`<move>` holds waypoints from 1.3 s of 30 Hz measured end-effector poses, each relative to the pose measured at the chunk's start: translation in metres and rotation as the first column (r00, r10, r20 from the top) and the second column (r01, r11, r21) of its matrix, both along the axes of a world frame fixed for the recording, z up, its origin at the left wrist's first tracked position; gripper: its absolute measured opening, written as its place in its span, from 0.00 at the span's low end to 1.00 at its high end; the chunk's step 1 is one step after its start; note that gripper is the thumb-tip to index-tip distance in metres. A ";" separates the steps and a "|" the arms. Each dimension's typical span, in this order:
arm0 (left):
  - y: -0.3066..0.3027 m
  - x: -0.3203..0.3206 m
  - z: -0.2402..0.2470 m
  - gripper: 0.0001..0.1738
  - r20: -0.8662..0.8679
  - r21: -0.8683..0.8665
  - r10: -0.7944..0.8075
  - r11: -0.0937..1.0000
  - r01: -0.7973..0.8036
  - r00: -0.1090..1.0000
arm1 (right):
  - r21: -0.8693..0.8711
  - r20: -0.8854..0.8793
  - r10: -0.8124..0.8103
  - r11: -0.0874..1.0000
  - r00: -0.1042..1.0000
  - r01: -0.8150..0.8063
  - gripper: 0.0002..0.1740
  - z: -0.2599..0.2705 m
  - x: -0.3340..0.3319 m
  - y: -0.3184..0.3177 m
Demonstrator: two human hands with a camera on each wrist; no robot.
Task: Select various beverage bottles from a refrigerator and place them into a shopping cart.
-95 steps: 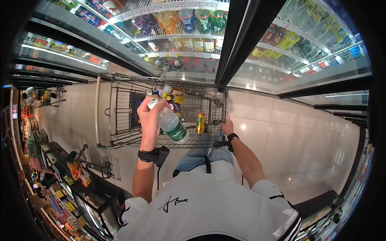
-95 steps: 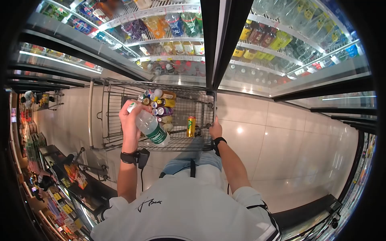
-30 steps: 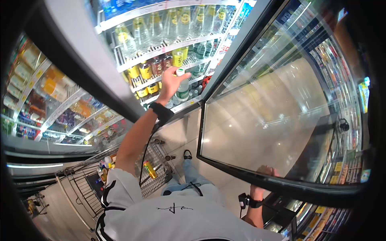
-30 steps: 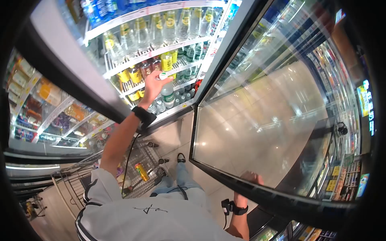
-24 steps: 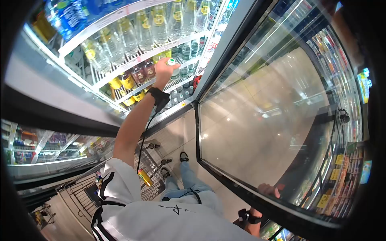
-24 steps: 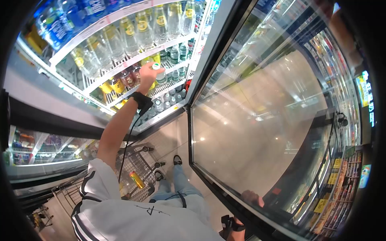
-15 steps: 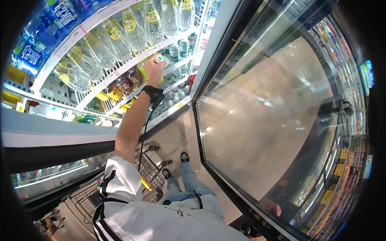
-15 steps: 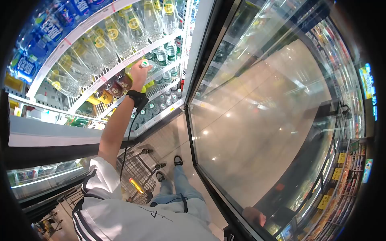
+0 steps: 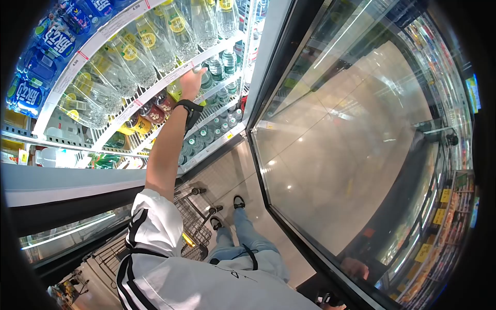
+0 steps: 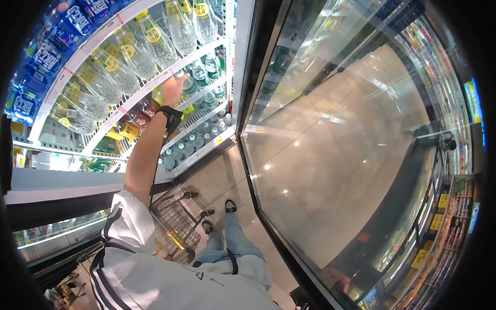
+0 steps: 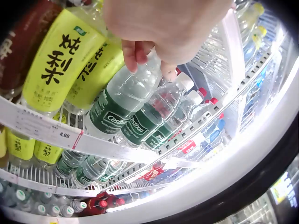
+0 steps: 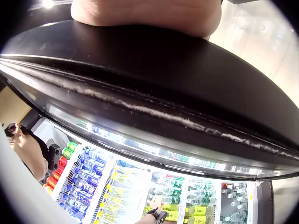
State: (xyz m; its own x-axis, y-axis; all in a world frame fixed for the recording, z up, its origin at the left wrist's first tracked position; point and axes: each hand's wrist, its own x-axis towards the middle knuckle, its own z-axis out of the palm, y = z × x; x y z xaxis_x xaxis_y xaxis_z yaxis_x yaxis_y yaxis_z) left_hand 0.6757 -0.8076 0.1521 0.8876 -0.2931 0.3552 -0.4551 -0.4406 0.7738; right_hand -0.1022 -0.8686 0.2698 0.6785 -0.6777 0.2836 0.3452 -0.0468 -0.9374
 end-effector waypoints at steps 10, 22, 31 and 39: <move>-0.011 0.020 -0.004 0.42 -0.050 0.236 0.051 0.971 -0.038 0.997 | 0.407 0.440 0.174 0.836 0.881 -0.369 0.09 -0.019 -0.101 0.043; -0.001 0.013 0.008 0.41 -0.047 0.235 -0.120 0.964 0.128 0.992 | 0.736 0.335 -0.120 0.653 0.935 -0.180 0.18 -0.032 -0.108 0.052; 0.046 -0.056 -0.018 0.30 0.170 0.023 -0.158 0.987 0.156 0.973 | -0.063 0.584 0.482 0.829 0.653 -0.555 0.10 -0.026 -0.008 0.025; 0.192 -0.282 -0.044 0.18 -0.135 -0.016 -0.315 0.949 0.316 0.940 | 0.172 0.120 -0.187 0.971 0.975 0.165 0.20 0.038 0.039 0.107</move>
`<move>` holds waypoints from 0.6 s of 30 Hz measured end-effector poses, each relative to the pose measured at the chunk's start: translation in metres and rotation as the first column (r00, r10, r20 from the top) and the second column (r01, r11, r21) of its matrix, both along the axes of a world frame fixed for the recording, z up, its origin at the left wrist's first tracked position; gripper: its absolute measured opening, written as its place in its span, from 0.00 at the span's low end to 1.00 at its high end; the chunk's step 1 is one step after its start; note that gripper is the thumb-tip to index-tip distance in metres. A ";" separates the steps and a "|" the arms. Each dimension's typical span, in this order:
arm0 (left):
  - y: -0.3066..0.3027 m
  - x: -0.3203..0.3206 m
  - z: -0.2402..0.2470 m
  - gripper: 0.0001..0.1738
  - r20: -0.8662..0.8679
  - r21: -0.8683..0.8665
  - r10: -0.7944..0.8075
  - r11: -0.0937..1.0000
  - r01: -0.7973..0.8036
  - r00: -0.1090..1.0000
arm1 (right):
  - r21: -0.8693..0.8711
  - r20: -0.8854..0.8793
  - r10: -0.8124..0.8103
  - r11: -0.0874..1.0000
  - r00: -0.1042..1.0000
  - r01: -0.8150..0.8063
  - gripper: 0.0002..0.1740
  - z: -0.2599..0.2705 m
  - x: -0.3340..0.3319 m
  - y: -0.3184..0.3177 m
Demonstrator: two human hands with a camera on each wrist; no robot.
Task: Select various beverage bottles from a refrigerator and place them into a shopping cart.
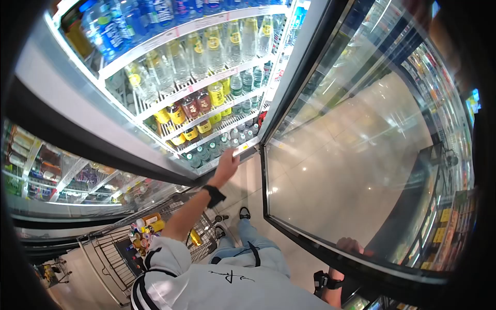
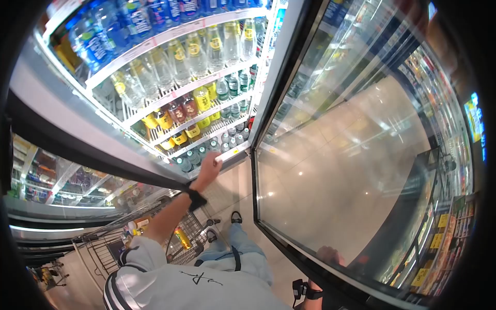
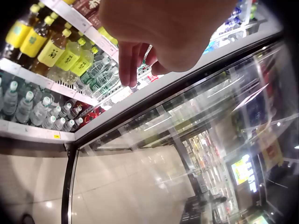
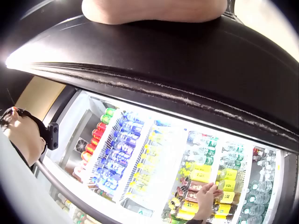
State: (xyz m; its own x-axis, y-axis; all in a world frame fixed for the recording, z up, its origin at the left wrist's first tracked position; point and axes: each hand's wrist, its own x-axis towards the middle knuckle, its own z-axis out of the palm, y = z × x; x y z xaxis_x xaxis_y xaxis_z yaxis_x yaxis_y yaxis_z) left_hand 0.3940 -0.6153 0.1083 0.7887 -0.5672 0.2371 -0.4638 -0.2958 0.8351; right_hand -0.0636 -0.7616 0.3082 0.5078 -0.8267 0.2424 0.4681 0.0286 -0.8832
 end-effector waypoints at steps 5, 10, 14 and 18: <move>0.128 -0.114 0.006 0.12 -0.109 -0.060 0.043 0.997 -0.050 0.993 | -0.052 -0.091 -0.174 0.984 0.981 0.170 0.10 -0.035 0.016 0.056; 0.262 -0.180 0.019 0.09 -0.117 -0.016 0.311 0.949 -0.315 0.943 | 0.235 0.024 -0.088 0.969 0.996 0.080 0.15 -0.055 0.064 0.101; 0.372 -0.222 0.000 0.08 0.032 0.100 0.498 0.861 -0.498 0.867 | 0.274 -0.025 -0.083 0.958 0.996 0.087 0.22 -0.016 0.149 0.173; 0.458 -0.284 -0.031 0.12 0.150 0.373 0.568 0.726 -0.578 0.809 | 0.090 -0.108 0.216 0.974 0.970 -0.207 0.22 0.004 0.218 0.199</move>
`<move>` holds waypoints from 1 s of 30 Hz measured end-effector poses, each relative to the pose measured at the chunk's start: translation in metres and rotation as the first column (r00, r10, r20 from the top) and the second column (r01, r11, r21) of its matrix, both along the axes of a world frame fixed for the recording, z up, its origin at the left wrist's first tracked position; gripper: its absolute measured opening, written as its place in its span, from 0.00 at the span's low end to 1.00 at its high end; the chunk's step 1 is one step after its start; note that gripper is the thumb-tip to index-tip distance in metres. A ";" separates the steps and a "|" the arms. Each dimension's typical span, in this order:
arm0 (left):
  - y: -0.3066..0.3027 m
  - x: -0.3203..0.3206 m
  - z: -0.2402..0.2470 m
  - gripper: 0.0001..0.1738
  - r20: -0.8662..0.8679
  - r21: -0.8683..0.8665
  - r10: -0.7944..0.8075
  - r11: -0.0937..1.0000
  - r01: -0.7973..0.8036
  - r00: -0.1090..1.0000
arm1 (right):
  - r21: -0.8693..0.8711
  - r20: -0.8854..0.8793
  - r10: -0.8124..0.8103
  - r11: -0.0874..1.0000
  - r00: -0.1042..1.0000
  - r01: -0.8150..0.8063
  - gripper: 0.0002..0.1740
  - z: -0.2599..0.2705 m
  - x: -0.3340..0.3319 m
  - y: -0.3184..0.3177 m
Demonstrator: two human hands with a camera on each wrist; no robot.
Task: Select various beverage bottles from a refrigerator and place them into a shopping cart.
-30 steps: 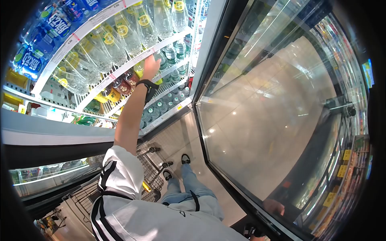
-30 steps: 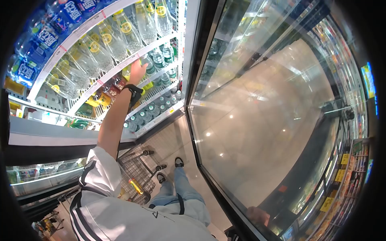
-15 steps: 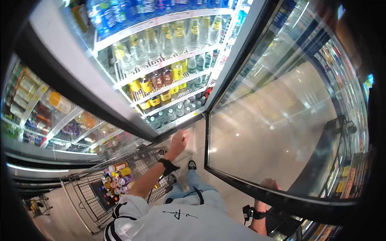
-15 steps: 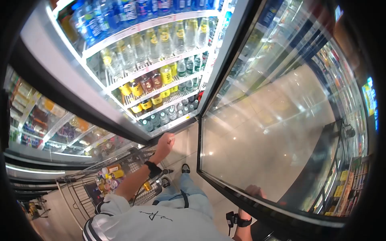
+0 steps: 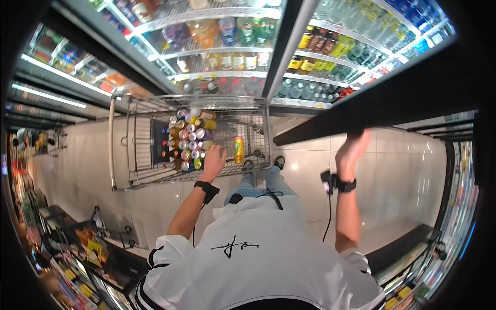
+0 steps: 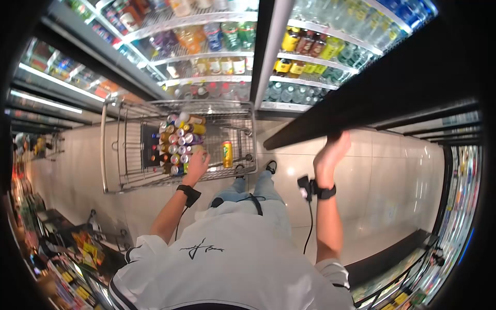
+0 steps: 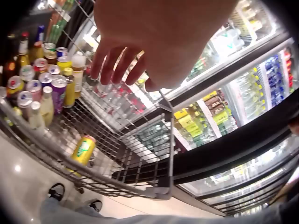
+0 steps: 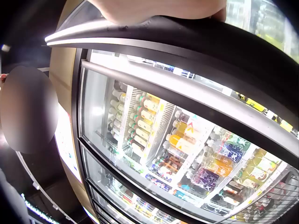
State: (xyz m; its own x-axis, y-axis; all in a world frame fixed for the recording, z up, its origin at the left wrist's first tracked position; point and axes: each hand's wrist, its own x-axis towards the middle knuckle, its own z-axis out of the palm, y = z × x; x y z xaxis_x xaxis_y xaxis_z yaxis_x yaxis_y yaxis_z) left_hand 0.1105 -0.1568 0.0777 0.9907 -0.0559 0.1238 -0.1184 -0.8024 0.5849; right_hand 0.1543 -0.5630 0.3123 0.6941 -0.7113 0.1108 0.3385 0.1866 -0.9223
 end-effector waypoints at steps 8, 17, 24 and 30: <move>0.077 -0.113 -0.088 0.25 -0.154 0.305 0.109 0.950 -0.058 0.982 | -0.225 -0.026 0.263 0.938 0.964 -0.262 0.19 0.017 0.152 0.045; 0.053 -0.089 -0.087 0.27 -0.389 0.431 0.299 0.895 -0.116 0.871 | -0.236 -0.027 0.398 0.889 0.917 -0.393 0.17 0.026 0.227 0.044; 0.033 -0.083 -0.080 0.28 -0.379 0.513 0.267 0.857 -0.039 0.886 | -0.794 -0.239 0.168 0.533 0.956 -0.292 0.20 -0.051 0.157 0.044; -0.065 -0.073 -0.054 0.29 -0.595 0.186 -0.091 0.951 0.247 0.799 | -0.364 -0.821 0.392 0.201 0.415 -0.909 0.12 -0.300 -0.035 -0.034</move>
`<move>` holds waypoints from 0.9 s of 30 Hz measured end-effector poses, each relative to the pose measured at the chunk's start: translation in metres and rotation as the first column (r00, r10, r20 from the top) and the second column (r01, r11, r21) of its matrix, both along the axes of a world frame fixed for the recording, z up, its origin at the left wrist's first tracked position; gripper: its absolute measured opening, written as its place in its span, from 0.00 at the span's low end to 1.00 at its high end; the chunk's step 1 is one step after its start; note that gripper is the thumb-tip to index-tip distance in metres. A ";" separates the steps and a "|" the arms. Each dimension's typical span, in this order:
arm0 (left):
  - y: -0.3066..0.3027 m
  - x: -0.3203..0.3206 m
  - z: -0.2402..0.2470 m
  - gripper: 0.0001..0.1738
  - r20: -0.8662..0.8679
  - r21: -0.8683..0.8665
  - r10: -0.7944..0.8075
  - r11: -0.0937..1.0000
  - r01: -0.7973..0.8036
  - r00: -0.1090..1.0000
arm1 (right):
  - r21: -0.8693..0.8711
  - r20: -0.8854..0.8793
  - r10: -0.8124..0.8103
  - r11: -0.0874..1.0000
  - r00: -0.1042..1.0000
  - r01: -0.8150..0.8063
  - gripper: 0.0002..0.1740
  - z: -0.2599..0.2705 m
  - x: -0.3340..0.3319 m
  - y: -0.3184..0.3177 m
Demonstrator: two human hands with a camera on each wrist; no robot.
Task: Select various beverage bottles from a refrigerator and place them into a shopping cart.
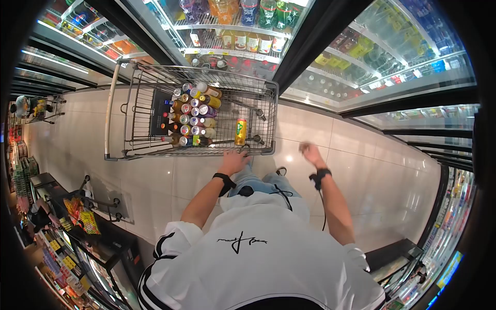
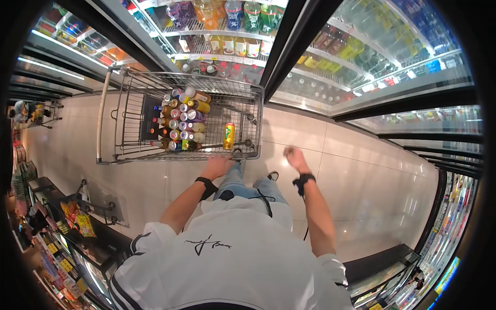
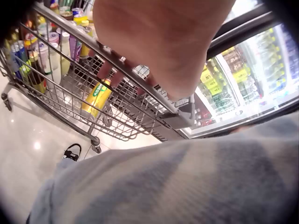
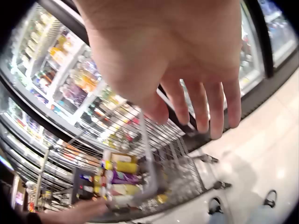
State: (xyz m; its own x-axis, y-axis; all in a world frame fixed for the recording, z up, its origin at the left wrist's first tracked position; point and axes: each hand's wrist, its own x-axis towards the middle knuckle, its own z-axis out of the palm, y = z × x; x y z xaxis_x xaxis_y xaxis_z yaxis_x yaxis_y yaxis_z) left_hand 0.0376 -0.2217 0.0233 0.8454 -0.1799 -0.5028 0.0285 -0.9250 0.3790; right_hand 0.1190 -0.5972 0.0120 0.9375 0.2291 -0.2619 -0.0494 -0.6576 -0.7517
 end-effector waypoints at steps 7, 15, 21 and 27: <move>-0.050 0.015 -0.011 0.36 0.006 0.130 0.052 0.990 -0.052 0.999 | -0.146 -0.637 -0.460 0.860 0.618 0.489 0.18 -0.042 -0.242 -0.145; -0.086 0.024 -0.012 0.36 -0.050 0.430 0.124 0.898 -0.091 0.991 | -0.197 -0.668 -0.691 0.524 0.278 0.828 0.16 -0.054 -0.366 -0.252; -0.106 0.010 -0.017 0.32 -0.052 0.538 0.098 0.841 -0.055 0.994 | -0.169 -0.699 -0.666 0.508 0.260 0.845 0.15 -0.040 -0.373 -0.254; -0.106 -0.006 -0.004 0.29 -0.039 0.420 -0.024 0.907 0.038 0.999 | -0.086 -0.696 -0.573 0.665 0.433 0.742 0.17 -0.032 -0.318 -0.214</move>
State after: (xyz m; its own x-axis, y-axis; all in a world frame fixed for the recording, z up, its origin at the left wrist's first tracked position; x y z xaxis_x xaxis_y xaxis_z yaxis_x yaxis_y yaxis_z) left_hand 0.0314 -0.3278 0.0195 0.8251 0.0280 -0.5643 0.0026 -0.9990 -0.0457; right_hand -0.1994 -0.8108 -0.0198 0.4420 -0.2597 -0.8586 -0.8939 -0.0485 -0.4455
